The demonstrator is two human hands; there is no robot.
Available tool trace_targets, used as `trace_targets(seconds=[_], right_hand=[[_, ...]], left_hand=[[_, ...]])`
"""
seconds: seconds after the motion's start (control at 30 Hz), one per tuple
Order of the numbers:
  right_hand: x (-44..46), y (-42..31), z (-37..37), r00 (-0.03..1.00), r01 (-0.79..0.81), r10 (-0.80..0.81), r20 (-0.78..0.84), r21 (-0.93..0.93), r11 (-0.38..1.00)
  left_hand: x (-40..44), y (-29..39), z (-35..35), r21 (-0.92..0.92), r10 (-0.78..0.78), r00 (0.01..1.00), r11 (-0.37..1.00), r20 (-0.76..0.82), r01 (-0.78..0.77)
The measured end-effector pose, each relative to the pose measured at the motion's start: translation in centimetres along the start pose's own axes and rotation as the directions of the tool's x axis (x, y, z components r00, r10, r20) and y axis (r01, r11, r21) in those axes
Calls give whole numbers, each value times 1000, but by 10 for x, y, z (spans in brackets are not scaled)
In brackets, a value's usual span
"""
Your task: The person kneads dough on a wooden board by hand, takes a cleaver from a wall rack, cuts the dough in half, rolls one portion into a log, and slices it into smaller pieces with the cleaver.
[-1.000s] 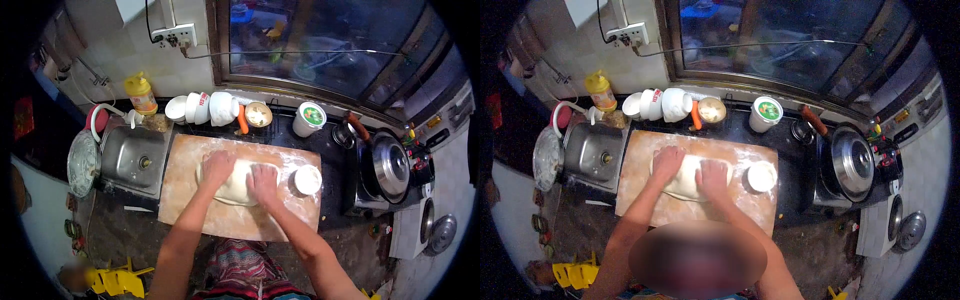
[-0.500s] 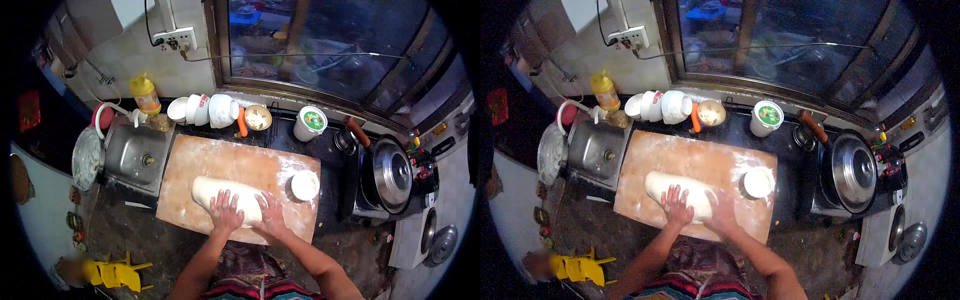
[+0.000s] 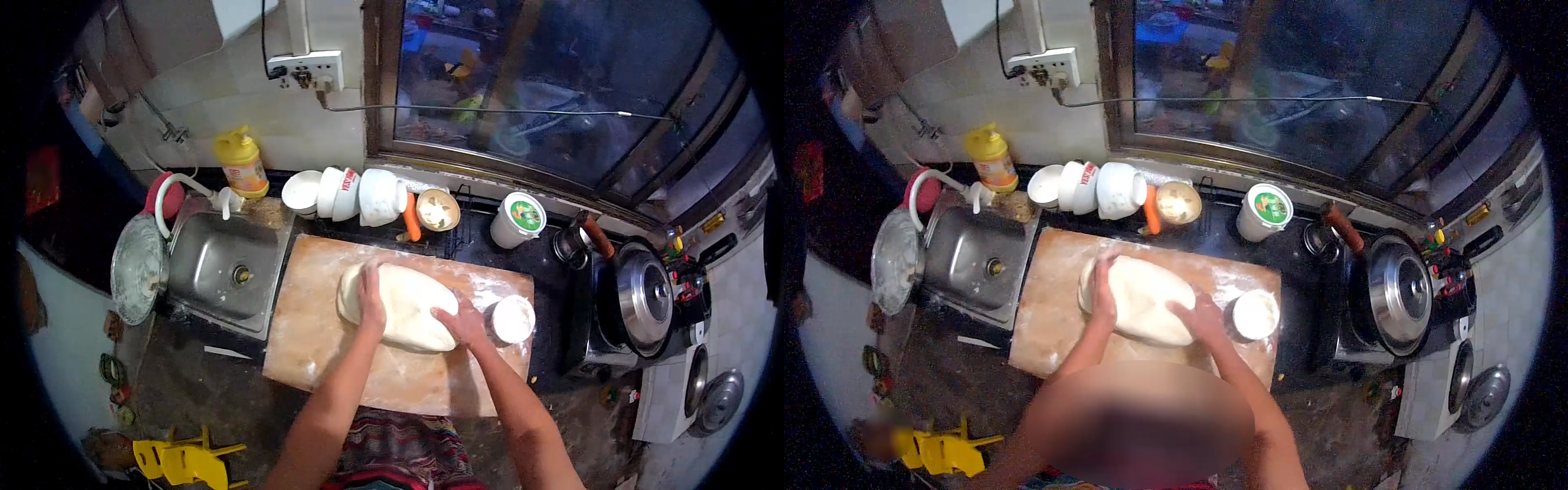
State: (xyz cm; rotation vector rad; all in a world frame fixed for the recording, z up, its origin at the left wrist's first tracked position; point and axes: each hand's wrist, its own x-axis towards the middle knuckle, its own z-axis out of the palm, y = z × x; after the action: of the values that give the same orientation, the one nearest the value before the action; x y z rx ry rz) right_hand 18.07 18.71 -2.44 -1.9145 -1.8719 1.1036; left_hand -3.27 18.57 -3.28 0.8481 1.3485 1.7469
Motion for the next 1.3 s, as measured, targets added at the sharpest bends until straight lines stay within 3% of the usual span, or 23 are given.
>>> trace_targets(seconds=[0.03, 0.1, 0.13, 0.2, 0.27, 0.3, 0.33, 0.4, 0.47, 0.5, 0.57, 0.6, 0.63, 0.73, 0.77, 0.83, 0.87, 0.9, 1.0, 1.1, 1.2, 1.3], right_hand=[[3, 13, 12, 997, 47, -48, -59, -29, 998], [-9, 2, 18, 996, -62, 66, -56, 79, 995], [-14, -3, 21, 991, -116, 124, -55, 134, 984], [-23, 17, 52, 975, -221, 199, 98, 460, 860], [-47, 2, 60, 936, -352, 252, 246, 638, 685], [-60, -2, 71, 922, -387, 197, 335, 760, 522], [-72, -10, 76, 905, -424, 119, 408, 840, 339], [-102, -33, 65, 938, -281, -93, 333, 892, 353], [-132, -53, 45, 922, -316, -116, 369, 891, 328], [-138, -59, 32, 896, -411, -37, 443, 857, 311], [-142, -21, 29, 854, -517, 176, 490, 756, 401], [-130, 29, 34, 944, -298, 185, 274, 461, 836], [-119, 61, 33, 995, -58, 61, 79, -34, 998], [-128, 32, -3, 951, 79, -85, -296, -32, 996], [-125, 16, -2, 898, 199, -192, -395, -25, 980], [-105, 3, 9, 952, 261, -278, -127, -138, 956], [-94, -5, 16, 953, 301, -304, 14, -184, 936], [-90, -20, 22, 962, 253, -267, -51, -189, 949], [-58, -28, 37, 972, 235, -235, 25, -193, 953], [-33, -40, 45, 979, 199, -184, 84, -231, 952], [-10, -50, 54, 984, 179, -167, 69, -243, 953], [22, -37, 69, 981, 192, -190, 31, -252, 949]], left_hand=[[-24, 10, -22, 151, -33, 984, 987, -174, 60], [-81, 40, -53, 199, -354, 869, 877, -345, 437], [-101, -6, -83, 264, -593, 782, 736, -191, 623], [-116, -27, -90, 261, -718, 692, 655, -79, 709], [-125, 37, -43, 65, -547, 821, 824, -164, 563], [-114, 17, -50, 172, -555, 806, 790, -206, 588], [-108, 35, -49, 166, -445, 891, 876, -86, 454], [-99, 54, -46, 458, -271, 963, 855, -6, 243], [-98, 95, -21, 728, -193, 971, 685, 141, 31], [-101, 105, -6, 815, -170, 960, 573, 224, -89], [-113, 83, 11, 819, -120, 922, 511, 368, -260], [-118, 69, 17, 809, -97, 893, 475, 439, -346], [-122, 58, 23, 799, -100, 841, 389, 531, -458], [-131, 41, 37, 718, 25, 819, 466, 574, -518], [-129, 39, 37, 693, -54, 838, 593, 543, -411], [-104, 46, 29, 689, -376, 830, 725, 411, -13], [-87, 52, 23, 660, -531, 769, 725, 355, 196], [-71, 59, 16, 716, -469, 824, 689, 317, 116], [-13, 68, 7, 837, -201, 918, 510, 341, -199], [56, 7, -3, 720, -206, 807, 605, 554, -340], [84, -15, 14, 787, -419, 725, 552, 546, -274], [89, -1, 37, 846, -443, 757, 464, 479, -264]])
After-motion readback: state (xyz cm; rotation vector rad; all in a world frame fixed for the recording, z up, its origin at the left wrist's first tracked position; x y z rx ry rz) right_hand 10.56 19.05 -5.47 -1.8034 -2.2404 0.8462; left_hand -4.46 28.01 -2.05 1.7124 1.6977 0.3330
